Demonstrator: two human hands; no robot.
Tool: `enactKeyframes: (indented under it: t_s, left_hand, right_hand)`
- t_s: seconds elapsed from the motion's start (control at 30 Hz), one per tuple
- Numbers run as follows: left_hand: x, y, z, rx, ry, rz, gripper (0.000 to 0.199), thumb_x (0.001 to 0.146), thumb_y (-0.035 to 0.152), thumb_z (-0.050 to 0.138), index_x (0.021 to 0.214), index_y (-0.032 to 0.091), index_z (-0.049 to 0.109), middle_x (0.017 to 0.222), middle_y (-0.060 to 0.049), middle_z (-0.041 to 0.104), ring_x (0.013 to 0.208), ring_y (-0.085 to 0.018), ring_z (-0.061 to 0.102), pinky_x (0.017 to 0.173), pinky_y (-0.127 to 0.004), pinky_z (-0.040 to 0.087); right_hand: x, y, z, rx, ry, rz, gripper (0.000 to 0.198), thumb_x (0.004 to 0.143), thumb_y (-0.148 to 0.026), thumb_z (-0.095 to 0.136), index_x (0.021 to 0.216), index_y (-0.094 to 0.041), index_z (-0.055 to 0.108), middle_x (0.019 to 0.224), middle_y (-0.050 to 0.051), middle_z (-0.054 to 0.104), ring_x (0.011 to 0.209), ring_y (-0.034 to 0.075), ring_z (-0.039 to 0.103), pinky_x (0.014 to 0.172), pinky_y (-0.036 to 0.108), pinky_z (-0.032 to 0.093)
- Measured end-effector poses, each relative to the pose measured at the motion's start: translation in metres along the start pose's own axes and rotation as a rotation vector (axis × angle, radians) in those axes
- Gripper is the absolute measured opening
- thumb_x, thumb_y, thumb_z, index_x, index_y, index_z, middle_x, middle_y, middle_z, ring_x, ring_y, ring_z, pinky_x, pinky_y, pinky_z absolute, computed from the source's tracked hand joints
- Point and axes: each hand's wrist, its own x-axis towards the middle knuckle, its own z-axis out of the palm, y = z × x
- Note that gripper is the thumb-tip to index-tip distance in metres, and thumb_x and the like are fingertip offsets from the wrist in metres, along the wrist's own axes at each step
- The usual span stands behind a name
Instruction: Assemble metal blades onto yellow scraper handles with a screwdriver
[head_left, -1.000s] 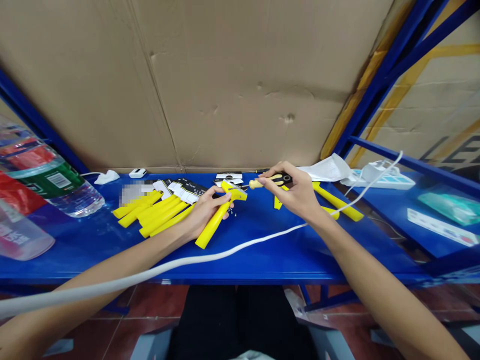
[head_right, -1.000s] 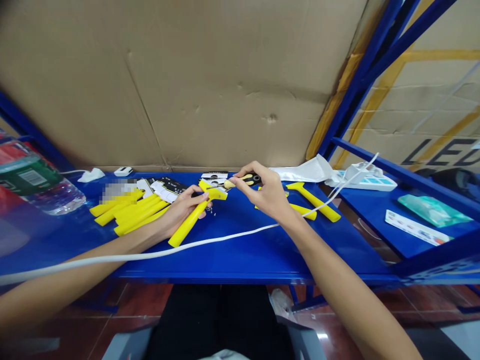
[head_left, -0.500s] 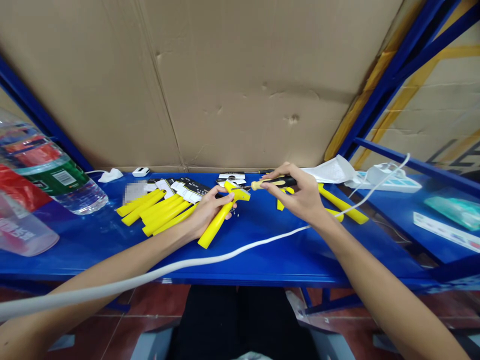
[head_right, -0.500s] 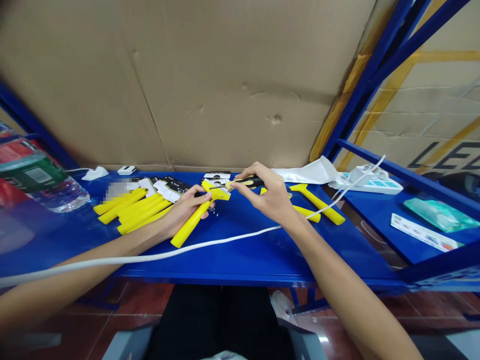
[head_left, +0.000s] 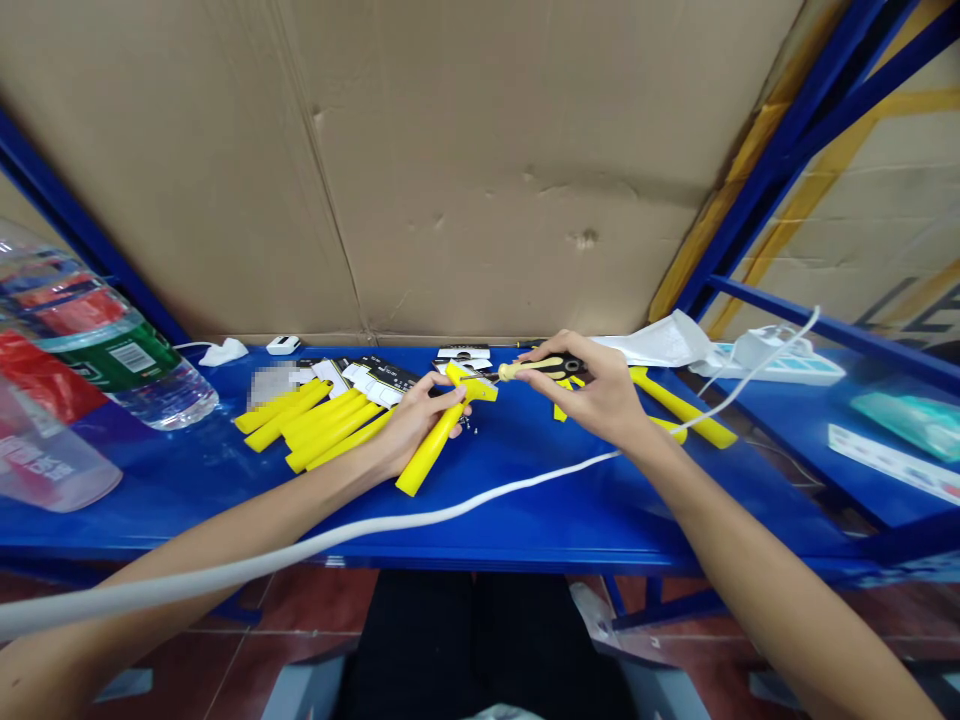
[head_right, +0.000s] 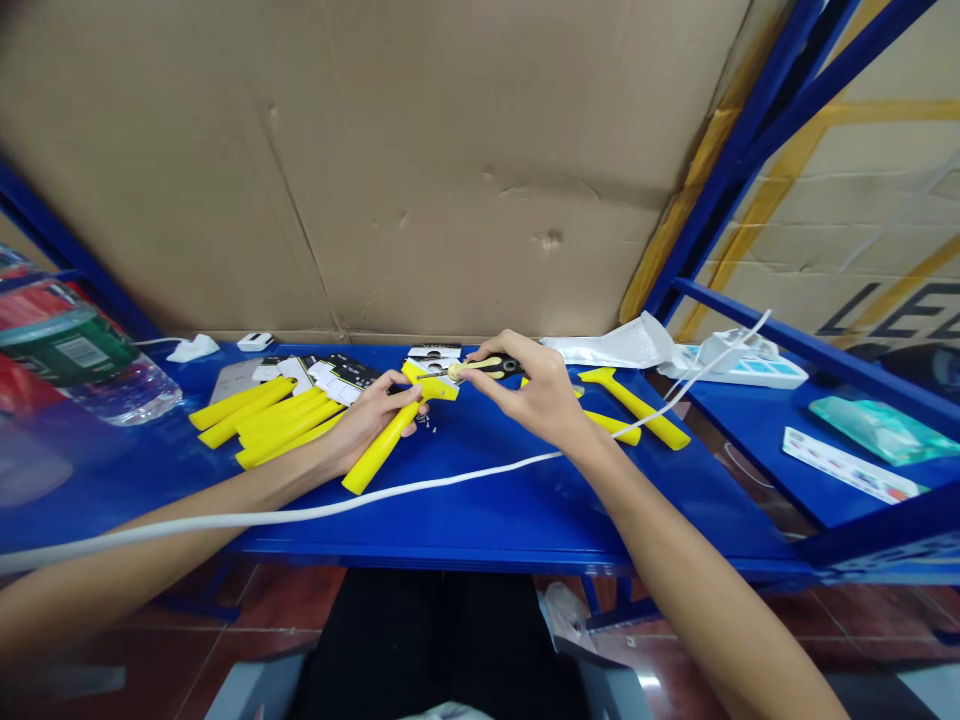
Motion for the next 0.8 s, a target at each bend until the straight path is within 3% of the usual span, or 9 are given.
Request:
enactKeyframes:
  t_s: [0.13,0.33,0.5,0.8]
  left_hand:
    - [0.0,0.0,-0.001,0.01,-0.005,-0.001,0.045,0.081,0.028,0.093,0.098,0.022,0.052,0.102,-0.008,0.074,0.076,-0.017,0.071,0.051,-0.022,0.05]
    - [0.001,-0.002,-0.003,0.008,-0.012,0.006,0.046,0.081,0.029,0.094,0.099,0.023,0.052,0.101,-0.007,0.074,0.075,-0.017,0.072,0.052,-0.022,0.051]
    - [0.0,-0.001,-0.002,0.023,-0.001,0.009,0.044,0.084,0.028,0.092,0.098,0.023,0.051,0.104,-0.008,0.074,0.079,-0.017,0.071,0.053,-0.022,0.051]
    - [0.0,-0.002,-0.003,0.018,-0.007,0.008,0.045,0.081,0.029,0.094,0.099,0.022,0.053,0.103,-0.009,0.074,0.075,-0.017,0.071,0.052,-0.022,0.049]
  right_hand:
    - [0.001,0.0,0.0,-0.061,0.059,0.043,0.017,0.097,-0.04,0.08,0.098,-0.025,0.071,0.09,0.003,0.08,0.075,0.021,0.073,0.07,0.036,0.058]
    - [0.0,-0.005,-0.003,0.045,-0.048,-0.022,0.023,0.098,-0.034,0.076,0.118,-0.027,0.066,0.117,0.007,0.078,0.107,0.027,0.075,0.094,0.044,0.061]
    - [0.0,-0.002,-0.004,0.005,-0.045,-0.012,0.015,0.097,-0.037,0.079,0.106,-0.026,0.073,0.103,0.005,0.082,0.091,0.025,0.078,0.081,0.04,0.061]
    - [0.002,0.005,-0.006,-0.095,-0.055,-0.026,0.019,0.099,-0.043,0.076,0.095,-0.025,0.074,0.089,0.004,0.08,0.076,0.022,0.073,0.072,0.038,0.057]
